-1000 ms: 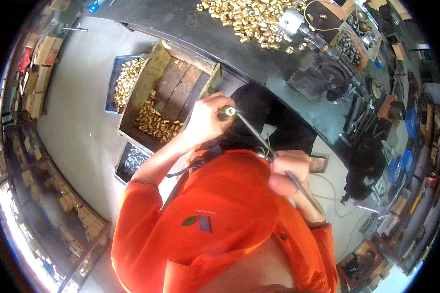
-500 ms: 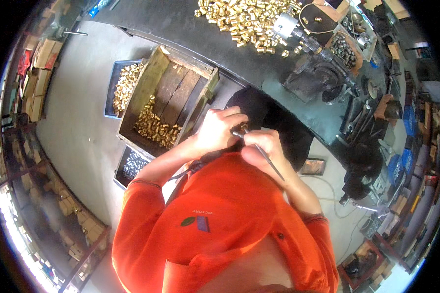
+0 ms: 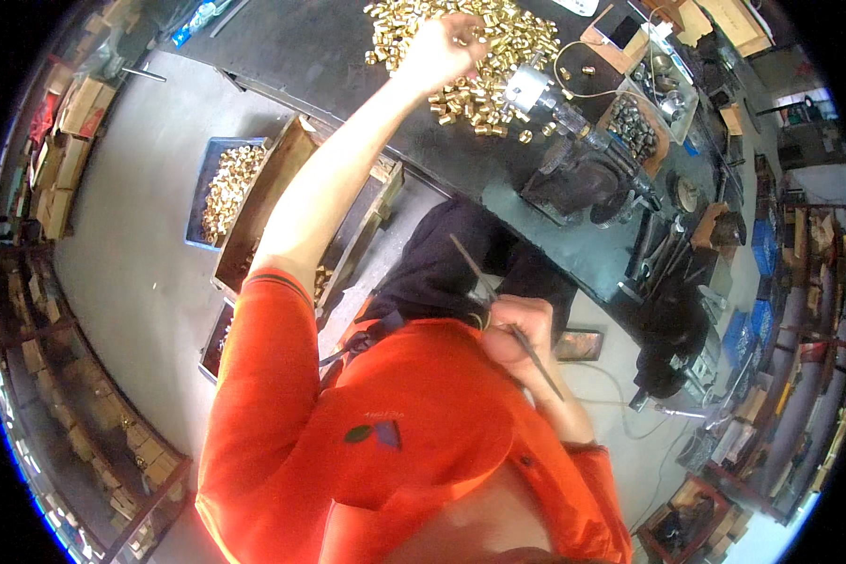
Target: The person repeatedly picks up brass cartridge casings from a wooden crate and uses a metal rod to clean the interior of each casing. After cleaning, the casings are placed onto a pile on the workbench. The person continues this process for the duration of the clip.
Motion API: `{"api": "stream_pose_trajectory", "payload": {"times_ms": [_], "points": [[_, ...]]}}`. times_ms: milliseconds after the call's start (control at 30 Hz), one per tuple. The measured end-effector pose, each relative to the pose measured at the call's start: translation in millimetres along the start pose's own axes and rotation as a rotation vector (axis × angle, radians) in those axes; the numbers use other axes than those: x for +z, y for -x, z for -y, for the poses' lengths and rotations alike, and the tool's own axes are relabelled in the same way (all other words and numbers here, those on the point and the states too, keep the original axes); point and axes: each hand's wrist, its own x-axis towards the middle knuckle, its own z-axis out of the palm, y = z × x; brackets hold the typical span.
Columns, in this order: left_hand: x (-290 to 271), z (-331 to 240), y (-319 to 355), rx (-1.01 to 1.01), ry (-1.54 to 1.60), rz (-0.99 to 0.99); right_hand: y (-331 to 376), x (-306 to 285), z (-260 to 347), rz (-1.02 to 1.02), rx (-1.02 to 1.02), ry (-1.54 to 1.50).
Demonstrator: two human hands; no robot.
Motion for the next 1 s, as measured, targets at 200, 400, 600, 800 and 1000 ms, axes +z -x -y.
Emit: {"api": "stream_pose_trajectory", "payload": {"times_ms": [200, 400, 600, 800, 1000], "points": [[-60.2, 23.9, 61.6, 0.063, -0.326, 0.052, 6.7, 4.6, -12.6, -0.008, -0.016, -0.005], [-125.9, 116.2, 213.2, -0.529, -0.153, 0.097, 0.7, 7.6, -6.4, 0.094, 0.001, -0.108], [-113.0, 166.5, 308.9, -0.489, -0.906, 0.628, -1.9, 12.0, -5.1, 0.12, 0.003, -0.131], [-81.3, 185.0, 308.6, -0.403, -1.103, 0.923, 0.7, 11.8, -2.1, 0.108, 0.0, -0.081], [-95.1, 158.6, 285.8, -0.389, -1.057, 0.68, 10.8, 12.5, -10.4, 0.082, 0.005, -0.094]]}}
